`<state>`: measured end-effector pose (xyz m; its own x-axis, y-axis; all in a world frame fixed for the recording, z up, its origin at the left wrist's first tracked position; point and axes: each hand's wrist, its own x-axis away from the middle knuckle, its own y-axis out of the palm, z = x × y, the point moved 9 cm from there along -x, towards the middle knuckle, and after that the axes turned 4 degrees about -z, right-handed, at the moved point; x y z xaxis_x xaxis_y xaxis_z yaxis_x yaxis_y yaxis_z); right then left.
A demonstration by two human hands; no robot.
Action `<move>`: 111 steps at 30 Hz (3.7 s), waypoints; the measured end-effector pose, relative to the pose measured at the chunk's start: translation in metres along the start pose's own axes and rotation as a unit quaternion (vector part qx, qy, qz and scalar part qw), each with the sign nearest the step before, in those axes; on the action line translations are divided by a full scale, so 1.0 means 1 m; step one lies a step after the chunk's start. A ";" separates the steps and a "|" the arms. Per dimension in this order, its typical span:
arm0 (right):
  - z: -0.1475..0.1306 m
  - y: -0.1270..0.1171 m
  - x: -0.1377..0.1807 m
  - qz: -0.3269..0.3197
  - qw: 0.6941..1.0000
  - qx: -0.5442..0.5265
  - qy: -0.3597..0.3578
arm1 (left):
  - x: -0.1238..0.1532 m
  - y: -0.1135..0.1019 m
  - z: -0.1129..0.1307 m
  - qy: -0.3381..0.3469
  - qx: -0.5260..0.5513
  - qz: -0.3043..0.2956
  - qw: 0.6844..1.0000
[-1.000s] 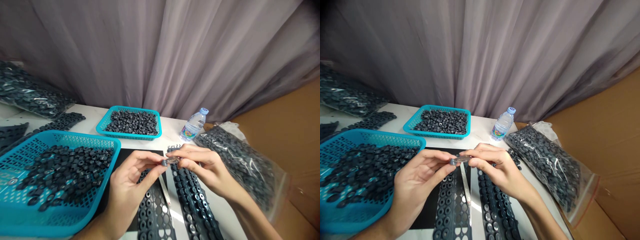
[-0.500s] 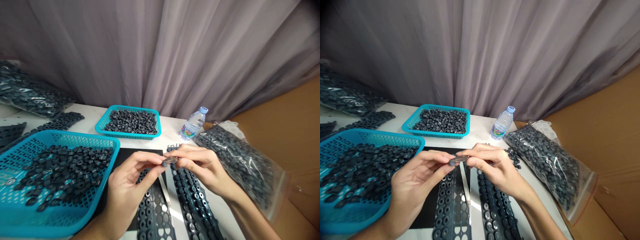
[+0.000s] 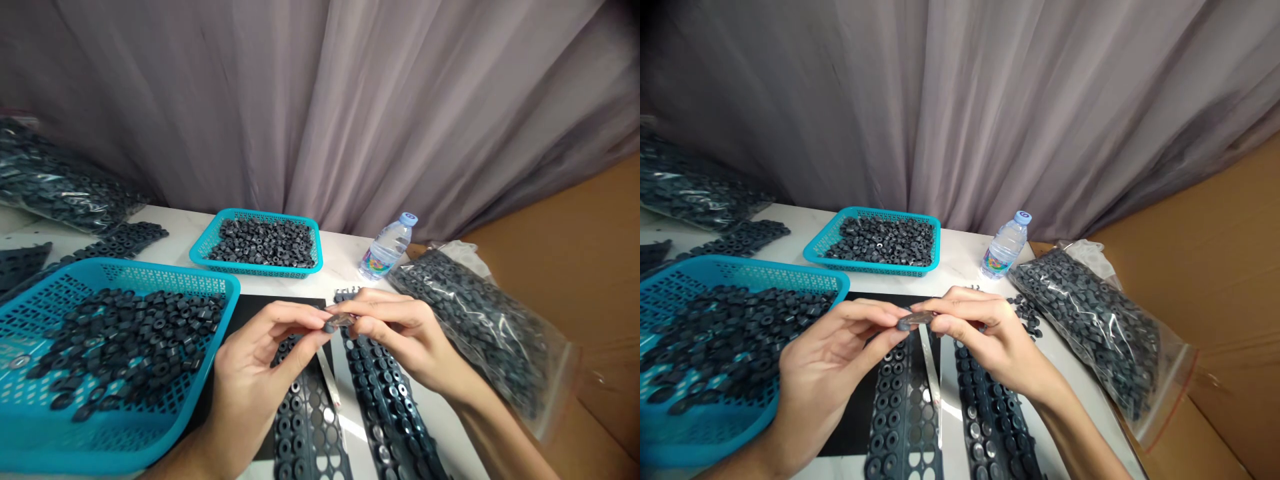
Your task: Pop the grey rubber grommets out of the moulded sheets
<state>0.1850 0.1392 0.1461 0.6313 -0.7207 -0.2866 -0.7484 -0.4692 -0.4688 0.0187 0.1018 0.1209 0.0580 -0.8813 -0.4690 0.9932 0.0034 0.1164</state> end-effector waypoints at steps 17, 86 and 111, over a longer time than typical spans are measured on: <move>0.000 0.001 -0.002 0.004 1.000 -0.003 0.006 | 0.002 -0.002 -0.005 -0.010 -0.010 0.004 1.000; 0.104 0.046 0.003 0.005 0.846 0.498 0.191 | 0.002 0.008 -0.019 -0.053 -0.039 -0.053 0.996; 0.112 0.056 0.003 0.012 0.967 -0.142 0.213 | 0.029 0.006 -0.138 -0.230 0.006 -0.103 0.968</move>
<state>0.1676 0.1681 0.0255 0.5179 -0.8491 0.1041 -0.8251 -0.5280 -0.2012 0.0399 0.1409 -0.0126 -0.1941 -0.9800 -0.0437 0.9777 -0.1969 0.0727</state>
